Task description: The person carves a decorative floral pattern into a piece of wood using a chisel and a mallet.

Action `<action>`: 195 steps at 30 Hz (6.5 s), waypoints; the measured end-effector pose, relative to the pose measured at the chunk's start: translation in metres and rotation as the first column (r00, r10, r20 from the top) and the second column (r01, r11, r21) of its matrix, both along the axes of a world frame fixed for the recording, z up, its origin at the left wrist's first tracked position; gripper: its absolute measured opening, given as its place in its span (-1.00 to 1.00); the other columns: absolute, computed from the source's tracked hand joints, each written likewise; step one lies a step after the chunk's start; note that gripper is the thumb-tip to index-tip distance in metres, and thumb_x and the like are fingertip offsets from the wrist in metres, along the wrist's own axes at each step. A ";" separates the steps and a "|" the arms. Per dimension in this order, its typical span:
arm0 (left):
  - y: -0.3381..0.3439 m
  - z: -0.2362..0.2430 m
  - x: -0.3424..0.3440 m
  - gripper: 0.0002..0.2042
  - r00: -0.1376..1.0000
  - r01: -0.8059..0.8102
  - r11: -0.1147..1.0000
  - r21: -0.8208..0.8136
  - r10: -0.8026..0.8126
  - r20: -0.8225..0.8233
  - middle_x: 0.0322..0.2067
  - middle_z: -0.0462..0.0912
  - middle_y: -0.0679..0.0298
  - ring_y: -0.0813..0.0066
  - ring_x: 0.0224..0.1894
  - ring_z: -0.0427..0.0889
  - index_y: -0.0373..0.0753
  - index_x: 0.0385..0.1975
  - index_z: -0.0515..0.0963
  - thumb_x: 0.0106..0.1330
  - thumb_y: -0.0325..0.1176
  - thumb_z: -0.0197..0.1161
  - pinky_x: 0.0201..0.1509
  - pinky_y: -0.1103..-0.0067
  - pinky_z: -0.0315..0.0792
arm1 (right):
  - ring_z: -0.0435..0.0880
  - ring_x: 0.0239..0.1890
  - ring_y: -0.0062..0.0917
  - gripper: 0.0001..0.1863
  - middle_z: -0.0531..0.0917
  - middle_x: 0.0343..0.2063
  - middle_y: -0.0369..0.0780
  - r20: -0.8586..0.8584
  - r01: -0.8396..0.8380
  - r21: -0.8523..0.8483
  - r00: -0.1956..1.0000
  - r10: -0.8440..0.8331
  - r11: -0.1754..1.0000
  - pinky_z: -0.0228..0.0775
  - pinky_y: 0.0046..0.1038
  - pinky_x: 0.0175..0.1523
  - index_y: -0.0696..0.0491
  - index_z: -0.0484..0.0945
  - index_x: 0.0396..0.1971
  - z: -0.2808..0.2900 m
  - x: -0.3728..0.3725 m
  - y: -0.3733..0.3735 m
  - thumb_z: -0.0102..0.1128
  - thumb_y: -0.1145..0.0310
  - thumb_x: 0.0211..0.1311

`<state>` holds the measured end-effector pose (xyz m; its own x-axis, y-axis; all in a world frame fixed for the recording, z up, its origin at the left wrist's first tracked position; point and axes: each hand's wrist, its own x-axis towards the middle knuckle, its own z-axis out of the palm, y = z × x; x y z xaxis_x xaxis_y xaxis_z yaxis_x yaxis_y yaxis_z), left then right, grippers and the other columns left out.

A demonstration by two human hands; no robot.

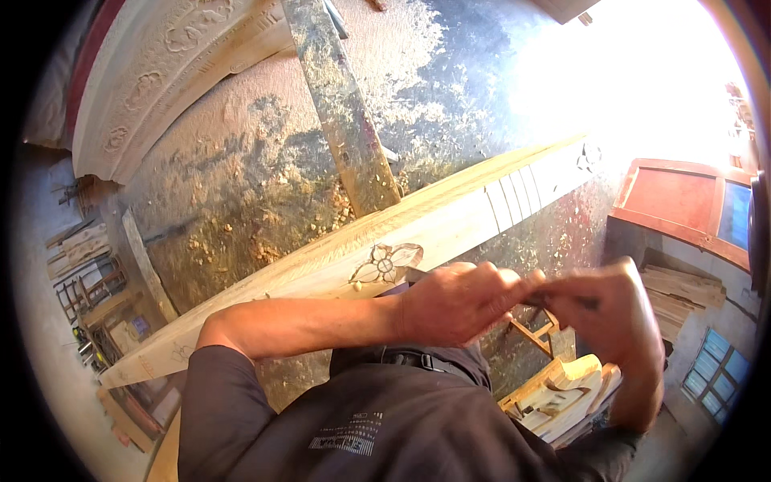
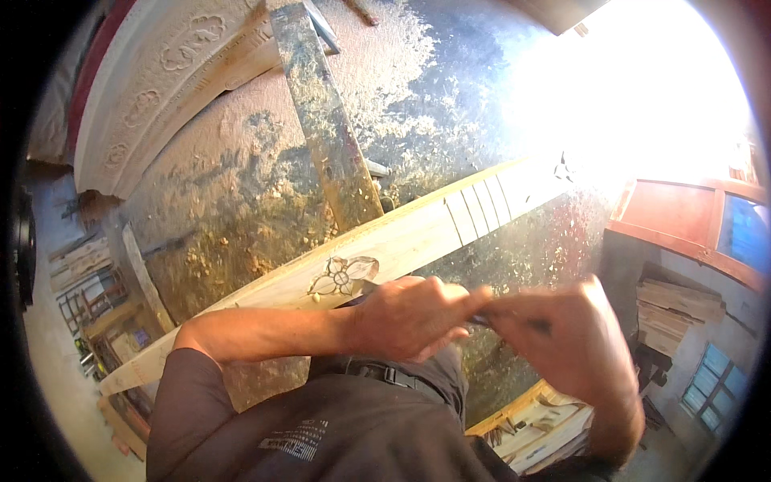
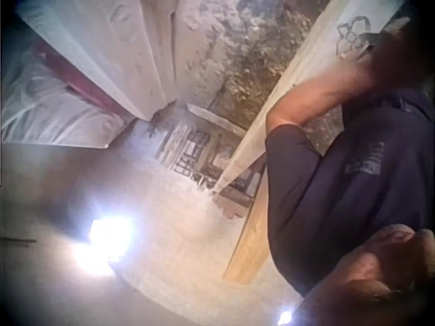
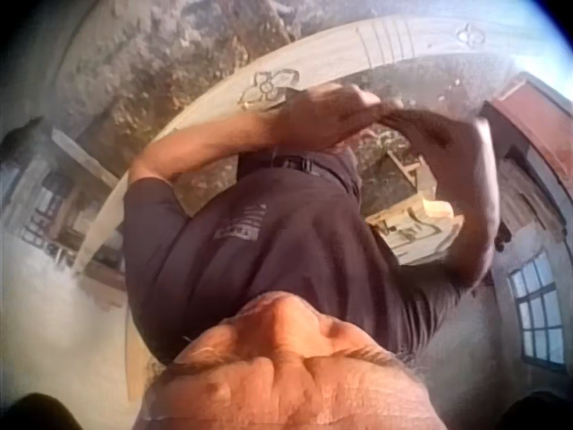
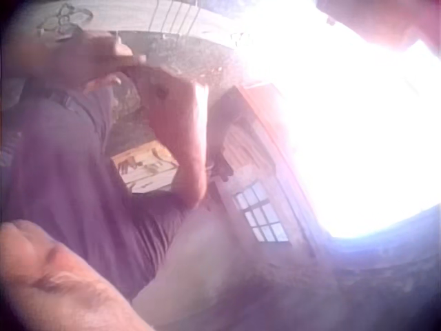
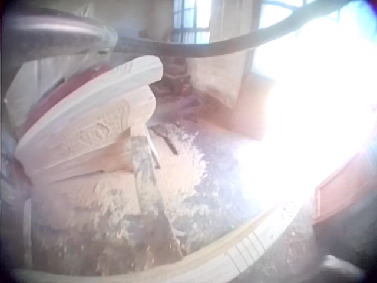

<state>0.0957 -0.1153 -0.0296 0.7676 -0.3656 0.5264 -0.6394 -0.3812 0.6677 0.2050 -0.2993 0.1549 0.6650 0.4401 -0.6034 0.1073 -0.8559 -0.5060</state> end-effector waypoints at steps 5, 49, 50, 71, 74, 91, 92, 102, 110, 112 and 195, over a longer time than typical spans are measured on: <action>-0.006 -0.005 -0.011 -0.48 0.974 0.013 0.995 0.098 -0.035 0.224 -0.10 0.64 0.27 0.56 -0.28 0.57 -0.41 0.40 0.62 0.43 -0.42 0.27 -0.35 0.61 0.50 | 0.77 -0.46 -0.71 -0.76 0.84 -0.50 -0.12 -0.135 0.317 0.117 0.944 -0.302 0.941 0.58 -0.53 -0.32 0.22 0.90 -0.08 -0.038 -0.053 -0.053 0.51 0.61 0.26; -0.004 -0.011 -0.019 -0.46 0.997 -0.022 0.985 0.174 0.008 0.078 -0.17 0.65 0.31 0.57 -0.33 0.60 -0.38 0.38 0.63 0.42 -0.32 0.29 -0.40 0.59 0.41 | 0.87 -0.44 -0.60 -0.71 0.87 -0.45 -0.14 -0.001 0.162 0.304 0.986 -0.170 0.939 0.64 -0.55 -0.30 0.17 0.91 -0.18 -0.092 -0.062 -0.065 0.66 0.63 0.03; -0.004 -0.011 -0.019 -0.46 0.996 -0.014 0.988 0.156 0.001 0.086 -0.16 0.65 0.30 0.57 -0.32 0.60 -0.38 0.39 0.62 0.42 -0.32 0.28 -0.40 0.59 0.42 | 0.87 -0.45 -0.60 -0.71 0.87 -0.46 -0.14 0.004 0.160 0.304 0.986 -0.169 0.939 0.64 -0.55 -0.31 0.17 0.91 -0.18 -0.091 -0.063 -0.065 0.66 0.63 0.02; -0.007 -0.008 -0.019 -0.52 0.995 -0.069 0.982 0.173 0.056 0.078 -0.26 0.62 0.36 0.61 -0.42 0.57 -0.32 0.34 0.66 0.44 -0.32 0.33 -0.46 0.58 0.41 | 0.83 -0.50 -0.58 -0.75 0.81 -0.52 -0.17 0.091 0.142 0.288 0.980 -0.174 0.947 0.59 -0.53 -0.34 0.14 0.91 -0.22 -0.098 -0.074 -0.066 0.67 0.57 0.03; -0.008 -0.010 -0.019 -0.53 0.996 -0.062 0.980 0.187 0.050 0.069 -0.25 0.63 0.36 0.61 -0.41 0.58 -0.30 0.33 0.67 0.44 -0.33 0.33 -0.45 0.58 0.42 | 0.80 -0.52 -0.61 -0.75 0.80 -0.53 -0.17 0.077 0.149 0.272 0.981 -0.176 0.951 0.57 -0.53 -0.35 0.15 0.91 -0.22 -0.103 -0.076 -0.067 0.66 0.56 0.04; -0.006 -0.011 -0.027 -0.51 0.983 0.072 0.988 0.140 -0.094 0.155 -0.12 0.64 0.28 0.57 -0.31 0.58 -0.34 0.38 0.64 0.48 -0.33 0.28 -0.36 0.59 0.44 | 0.69 -0.45 -0.78 -0.75 0.82 -0.51 -0.27 -0.130 0.467 0.218 0.884 -0.449 0.857 0.52 -0.60 -0.33 0.23 0.89 -0.16 -0.096 -0.116 -0.077 0.68 0.57 0.14; -0.006 -0.012 -0.027 -0.51 0.984 0.074 0.989 0.132 -0.094 0.153 -0.12 0.64 0.27 0.56 -0.31 0.59 -0.35 0.37 0.64 0.47 -0.33 0.28 -0.35 0.59 0.44 | 0.70 -0.45 -0.78 -0.75 0.83 -0.50 -0.27 -0.128 0.471 0.215 0.882 -0.453 0.856 0.53 -0.60 -0.32 0.23 0.89 -0.16 -0.096 -0.116 -0.077 0.68 0.57 0.14; -0.007 -0.014 -0.024 -0.50 0.989 0.099 0.989 0.113 -0.110 0.094 -0.16 0.65 0.26 0.53 -0.30 0.63 -0.39 0.34 0.63 0.43 -0.34 0.30 -0.34 0.54 0.49 | 0.75 -0.47 -0.73 -0.74 0.83 -0.51 -0.20 -0.066 0.372 0.204 0.928 -0.366 0.906 0.53 -0.58 -0.34 0.21 0.90 -0.16 -0.099 -0.103 -0.078 0.63 0.56 0.11; -0.012 -0.015 -0.021 -0.54 0.996 0.077 0.994 0.083 -0.081 0.042 -0.28 0.59 0.29 0.52 -0.36 0.59 -0.40 0.30 0.63 0.43 -0.37 0.32 -0.39 0.51 0.47 | 0.77 -0.47 -0.71 -0.77 0.83 -0.52 -0.21 -0.191 0.432 0.224 0.899 -0.395 0.874 0.56 -0.56 -0.36 0.24 0.89 -0.17 -0.103 -0.089 -0.076 0.60 0.57 0.15; -0.010 -0.014 -0.019 -0.54 0.996 0.072 0.991 0.115 -0.077 0.045 -0.28 0.59 0.28 0.51 -0.36 0.59 -0.42 0.29 0.63 0.43 -0.37 0.33 -0.39 0.51 0.47 | 0.77 -0.46 -0.71 -0.78 0.83 -0.52 -0.21 -0.201 0.428 0.261 0.901 -0.385 0.865 0.58 -0.56 -0.35 0.24 0.89 -0.16 -0.105 -0.085 -0.076 0.59 0.58 0.16; -0.011 -0.015 -0.014 -0.49 0.993 -0.088 0.948 0.306 0.059 0.102 0.13 0.73 0.05 0.45 -0.14 0.73 -0.35 0.46 0.52 0.56 -0.32 0.21 -0.05 0.50 0.60 | 0.85 -0.41 -0.62 -0.72 0.87 -0.48 -0.14 -0.358 0.226 0.213 0.923 -0.139 0.951 0.65 -0.50 -0.29 0.22 0.91 -0.14 -0.122 0.003 -0.073 0.59 0.51 0.12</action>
<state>0.0815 -0.1266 -0.0444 0.7529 -0.4662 0.4645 -0.6541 -0.6079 0.4501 0.2083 -0.3725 0.0328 0.5260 0.4934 -0.6927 -0.2513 -0.6879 -0.6809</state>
